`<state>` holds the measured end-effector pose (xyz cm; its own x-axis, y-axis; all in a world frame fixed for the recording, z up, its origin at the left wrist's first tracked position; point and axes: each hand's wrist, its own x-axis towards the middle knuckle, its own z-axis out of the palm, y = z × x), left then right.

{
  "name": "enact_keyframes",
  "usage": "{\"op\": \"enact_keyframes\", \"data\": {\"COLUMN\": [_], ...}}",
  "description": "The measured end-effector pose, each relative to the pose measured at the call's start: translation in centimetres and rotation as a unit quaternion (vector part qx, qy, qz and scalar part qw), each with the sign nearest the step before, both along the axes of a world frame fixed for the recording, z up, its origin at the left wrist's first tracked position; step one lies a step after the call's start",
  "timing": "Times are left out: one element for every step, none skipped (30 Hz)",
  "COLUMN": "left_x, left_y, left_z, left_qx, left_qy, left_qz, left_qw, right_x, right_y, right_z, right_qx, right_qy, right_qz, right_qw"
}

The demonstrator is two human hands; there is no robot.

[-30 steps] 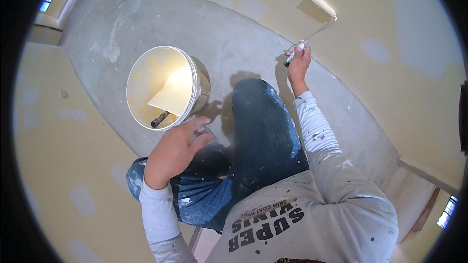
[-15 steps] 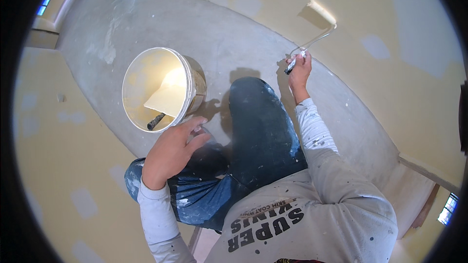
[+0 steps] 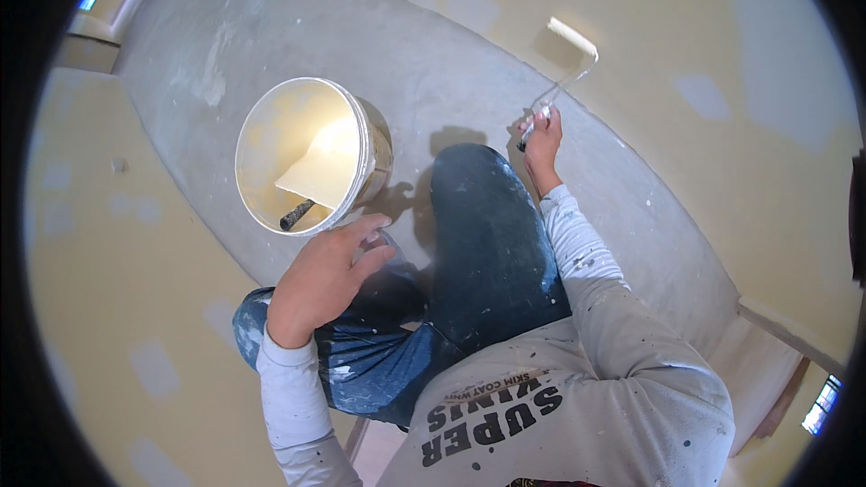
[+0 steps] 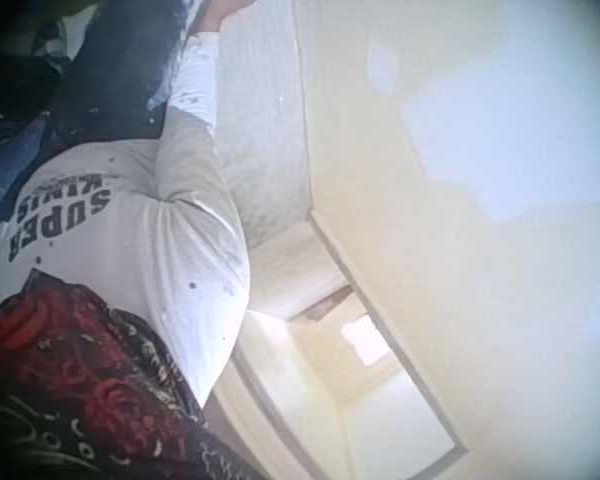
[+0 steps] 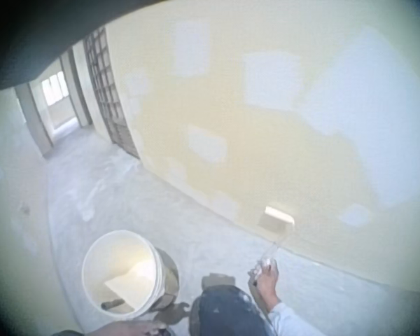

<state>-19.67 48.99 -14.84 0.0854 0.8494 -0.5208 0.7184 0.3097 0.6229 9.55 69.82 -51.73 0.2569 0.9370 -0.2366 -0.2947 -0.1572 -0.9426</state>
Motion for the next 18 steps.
{"op": "enact_keyframes", "data": {"left_x": [-0.1, -0.2, -0.3, -0.4, -0.5, -0.6, -0.7, -0.6, -0.6, -0.7, -0.7, -0.7, -0.6, -0.6, -0.6, -0.5, -0.7, -0.8], "left_y": [-0.2, -0.5, -0.8, -0.8, -0.9, -1.0, -1.1, -0.9, -0.7, -0.5, -0.6, -0.5, -0.3, -0.4, -0.3, -0.1, -0.5, -1.2], "left_z": [-0.2, -0.2, -0.3, -0.4, -0.4, -0.4, -0.4, -0.3, -0.3, -0.5, -0.6, -0.7, -0.7, -0.5, -0.3, -0.2, -0.1, 0.0], "left_qx": [-0.001, -0.002, -0.003, -0.001, 0.001, 0.002, 0.003, 0.005, 0.007, 0.012, 0.015, 0.018, 0.017, 0.014, 0.011, 0.013, 0.017, 0.019], "left_qy": [-0.001, -0.002, -0.002, 0.0, 0.002, 0.004, 0.005, 0.004, 0.003, 0.001, -0.001, -0.004, -0.002, 0.001, 0.003, 0.003, 0.004, 0.007], "left_qz": [0.002, 0.004, 0.007, 0.005, 0.003, 0.002, 0.005, 0.003, 0.002, -0.004, -0.007, -0.012, -0.016, -0.013, -0.013, -0.022, -0.018, -0.01], "left_qw": [1.0, 1.0, 1.0, 1.0, 1.0, 1.0, 1.0, 1.0, 1.0, 1.0, 1.0, 1.0, 1.0, 1.0, 1.0, 1.0, 1.0, 1.0], "right_x": [-0.8, -1.7, -2.7, -3.6, -4.4, -5.2, -5.9, -5.9, -5.9, -5.8, -5.9, -5.8, -5.2, -4.8, -4.2, -3.2, -3.0, -2.8], "right_y": [0.8, 1.8, 3.0, 4.0, 4.7, 5.2, 5.6, 6.0, 5.8, 5.5, 4.8, 4.2, 3.9, 3.5, 3.2, 2.6, 1.6, 0.4], "right_z": [0.6, 1.7, 3.0, 3.7, 3.9, 4.1, 4.2, 2.8, 1.4, 0.0, -0.7, -1.4, -2.0, -2.1, -2.2, -2.2, -0.7, 1.2], "right_qx": [0.025, 0.045, 0.065, 0.086, 0.083, 0.079, 0.076, 0.079, 0.045, 0.011, -0.026, -0.056, -0.063, -0.071, -0.078, -0.055, -0.028, -0.003], "right_qy": [-0.013, -0.021, -0.028, -0.036, -0.032, -0.027, -0.022, -0.03, -0.005, 0.021, 0.046, 0.056, 0.056, 0.056, 0.056, 0.027, -0.001, -0.026], "right_qz": [0.002, 0.004, 0.005, 0.004, 0.002, 0.001, 0.001, -0.002, 0.002, 0.007, 0.014, 0.014, 0.015, 0.023, 0.029, 0.025, 0.035, 0.048], "right_qw": [1.0, 0.999, 0.997, 0.996, 0.996, 0.996, 0.997, 0.996, 0.999, 1.0, 0.998, 0.997, 0.996, 0.996, 0.995, 0.998, 0.999, 0.998]}}
